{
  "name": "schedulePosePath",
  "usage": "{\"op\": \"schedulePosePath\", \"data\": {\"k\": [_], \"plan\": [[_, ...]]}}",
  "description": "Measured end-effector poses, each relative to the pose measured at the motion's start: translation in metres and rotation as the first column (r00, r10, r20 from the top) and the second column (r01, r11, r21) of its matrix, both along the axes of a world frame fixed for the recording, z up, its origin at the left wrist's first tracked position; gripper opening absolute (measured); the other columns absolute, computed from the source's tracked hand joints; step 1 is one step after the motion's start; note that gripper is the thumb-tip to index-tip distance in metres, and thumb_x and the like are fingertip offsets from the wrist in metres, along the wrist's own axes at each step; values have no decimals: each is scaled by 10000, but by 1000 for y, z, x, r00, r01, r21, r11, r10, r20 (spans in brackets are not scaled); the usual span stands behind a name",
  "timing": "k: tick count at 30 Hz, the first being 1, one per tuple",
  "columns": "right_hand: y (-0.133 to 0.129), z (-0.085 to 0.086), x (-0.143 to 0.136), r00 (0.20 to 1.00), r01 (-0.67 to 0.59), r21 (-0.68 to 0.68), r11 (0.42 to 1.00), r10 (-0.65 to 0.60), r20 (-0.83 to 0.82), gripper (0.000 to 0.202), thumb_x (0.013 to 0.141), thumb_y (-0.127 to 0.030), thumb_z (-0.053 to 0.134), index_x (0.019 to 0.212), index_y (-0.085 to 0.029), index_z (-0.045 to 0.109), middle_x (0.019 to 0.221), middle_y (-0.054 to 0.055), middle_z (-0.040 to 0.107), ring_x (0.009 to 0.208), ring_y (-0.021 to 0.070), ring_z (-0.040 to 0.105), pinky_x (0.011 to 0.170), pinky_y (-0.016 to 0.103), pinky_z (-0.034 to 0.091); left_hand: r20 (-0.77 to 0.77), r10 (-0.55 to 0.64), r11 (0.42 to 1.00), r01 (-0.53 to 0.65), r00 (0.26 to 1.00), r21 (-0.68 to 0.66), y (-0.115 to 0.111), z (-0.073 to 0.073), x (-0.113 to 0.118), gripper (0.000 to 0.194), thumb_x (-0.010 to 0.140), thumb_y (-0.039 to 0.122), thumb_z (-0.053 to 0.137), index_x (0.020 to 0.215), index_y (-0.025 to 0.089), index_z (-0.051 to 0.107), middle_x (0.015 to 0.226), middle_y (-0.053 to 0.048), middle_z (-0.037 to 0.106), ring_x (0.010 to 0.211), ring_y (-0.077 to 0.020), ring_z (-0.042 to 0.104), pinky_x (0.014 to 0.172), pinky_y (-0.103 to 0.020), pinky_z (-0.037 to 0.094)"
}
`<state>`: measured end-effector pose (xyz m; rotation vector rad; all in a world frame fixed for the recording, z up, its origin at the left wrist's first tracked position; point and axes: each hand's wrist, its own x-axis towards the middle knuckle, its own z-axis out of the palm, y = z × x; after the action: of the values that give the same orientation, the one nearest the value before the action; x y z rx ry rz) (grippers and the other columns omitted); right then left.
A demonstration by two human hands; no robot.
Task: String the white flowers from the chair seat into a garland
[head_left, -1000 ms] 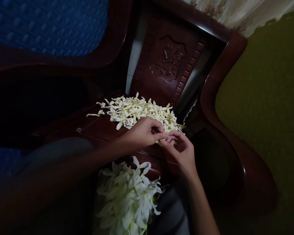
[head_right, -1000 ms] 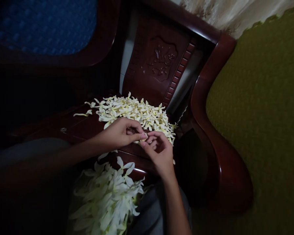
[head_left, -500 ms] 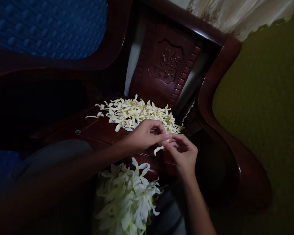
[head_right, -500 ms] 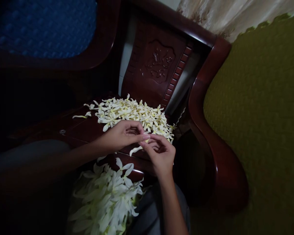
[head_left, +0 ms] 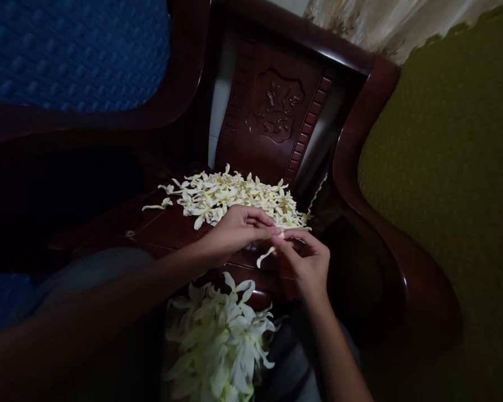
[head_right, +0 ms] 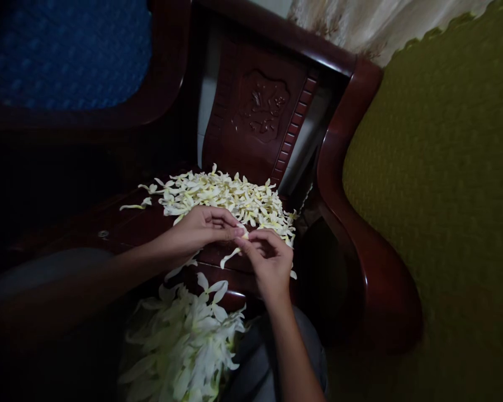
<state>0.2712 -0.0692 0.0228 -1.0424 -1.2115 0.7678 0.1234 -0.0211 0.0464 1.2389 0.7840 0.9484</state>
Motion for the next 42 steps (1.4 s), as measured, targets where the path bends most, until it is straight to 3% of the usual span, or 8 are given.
{"op": "schedulePosePath", "data": {"k": [7,10,16,19,27,31,35,42], "plan": [[-1,-1,2,993,-102,-87,991,96,-73,179,681,-236,786,846,-185,738,712,25,724,639,149,667,609,239,543,4,-46,998,46,999,-51,-3,2,-2,252,588,217,797,672,118,581,618,9,612,577,-75,539,559,-177,402],[-1,0,3,987,-143,-116,983,132,-96,146,677,-242,793,803,-185,745,724,37,738,659,149,680,619,221,538,20,-65,994,66,998,-86,-5,4,-1,274,588,236,796,661,124,556,606,21,592,558,-69,518,543,-173,379],[1,-1,3,948,-227,-210,951,167,-271,232,608,-320,838,757,-170,741,657,42,724,542,166,662,516,243,542,-7,-92,994,91,996,-58,-8,6,-1,276,640,291,780,717,127,571,619,9,605,549,-80,528,517,-173,381],[1,-2,3,917,-279,-202,939,198,-347,277,586,-338,850,765,-156,739,595,32,699,454,146,620,473,241,523,-29,-130,991,129,991,-34,-5,4,-2,291,662,329,772,732,125,578,640,-14,628,553,-88,541,513,-173,396],[-1,2,2,864,-328,-118,937,247,-439,274,649,-359,812,795,-142,728,623,38,698,465,129,611,519,236,507,-60,-127,989,122,990,-78,-10,11,-3,343,679,388,767,811,124,591,738,-50,657,634,-112,597,572,-188,448],[1,-2,4,882,-293,-89,952,233,-411,285,635,-368,817,778,-145,713,593,28,685,456,133,606,510,237,492,-166,-44,996,55,985,63,-11,13,-1,330,699,407,742,782,117,609,718,-46,644,650,-124,594,577,-197,453],[2,-2,4,918,-226,-68,972,189,-349,294,613,-374,826,718,-137,688,566,24,671,445,129,604,484,216,466,-266,74,969,-6,961,249,-11,10,4,300,735,407,702,791,126,611,704,-19,612,638,-124,589,555,-191,443],[2,5,-1,926,-139,-59,989,109,-362,320,583,-399,833,656,-138,664,565,17,660,456,121,588,478,212,462,-312,87,926,38,946,376,-12,6,4,252,824,397,608,825,146,593,776,-24,619,714,-136,586,613,-196,440]]}}
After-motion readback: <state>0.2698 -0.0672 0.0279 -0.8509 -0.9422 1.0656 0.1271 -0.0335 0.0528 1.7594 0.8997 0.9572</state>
